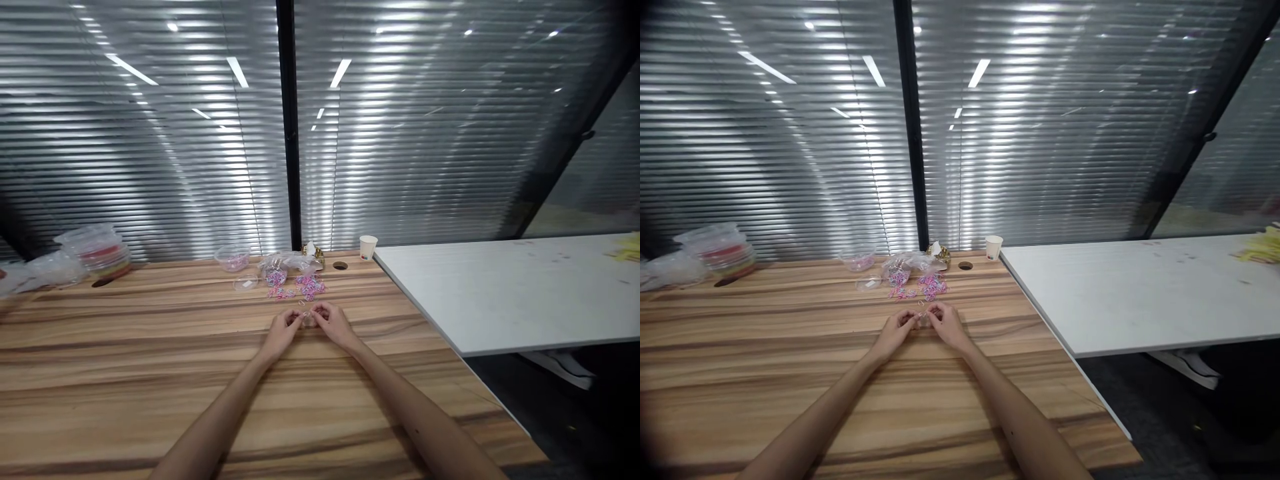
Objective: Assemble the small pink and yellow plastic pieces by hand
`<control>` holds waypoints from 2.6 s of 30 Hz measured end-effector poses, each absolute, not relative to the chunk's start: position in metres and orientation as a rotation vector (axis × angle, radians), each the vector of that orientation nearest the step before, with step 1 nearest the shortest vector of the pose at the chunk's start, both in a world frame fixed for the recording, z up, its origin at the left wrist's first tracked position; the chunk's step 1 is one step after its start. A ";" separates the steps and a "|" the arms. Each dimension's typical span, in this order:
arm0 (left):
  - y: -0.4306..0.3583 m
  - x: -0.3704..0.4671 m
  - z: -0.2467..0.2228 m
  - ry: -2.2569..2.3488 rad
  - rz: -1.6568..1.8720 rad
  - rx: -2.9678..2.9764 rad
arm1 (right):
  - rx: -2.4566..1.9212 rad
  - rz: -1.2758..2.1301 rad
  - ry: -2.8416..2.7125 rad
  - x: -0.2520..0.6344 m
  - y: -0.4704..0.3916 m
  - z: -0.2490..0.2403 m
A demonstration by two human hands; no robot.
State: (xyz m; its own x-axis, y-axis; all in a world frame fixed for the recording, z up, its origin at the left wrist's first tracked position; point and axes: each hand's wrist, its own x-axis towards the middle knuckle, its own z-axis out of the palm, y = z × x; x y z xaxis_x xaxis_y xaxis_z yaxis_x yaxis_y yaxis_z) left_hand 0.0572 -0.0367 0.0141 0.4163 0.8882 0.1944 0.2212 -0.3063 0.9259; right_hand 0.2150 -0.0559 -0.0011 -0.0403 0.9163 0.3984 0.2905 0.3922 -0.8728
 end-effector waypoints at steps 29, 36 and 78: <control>-0.040 0.057 0.019 0.936 0.953 1.780 | -1.008 1.003 -1.361 0.216 -0.050 -0.005; -0.039 0.057 0.018 0.929 0.964 1.744 | -1.018 1.074 -1.293 0.216 -0.052 -0.004; -0.055 0.054 0.042 0.511 0.653 1.502 | -0.878 1.504 -1.342 0.222 -0.063 0.015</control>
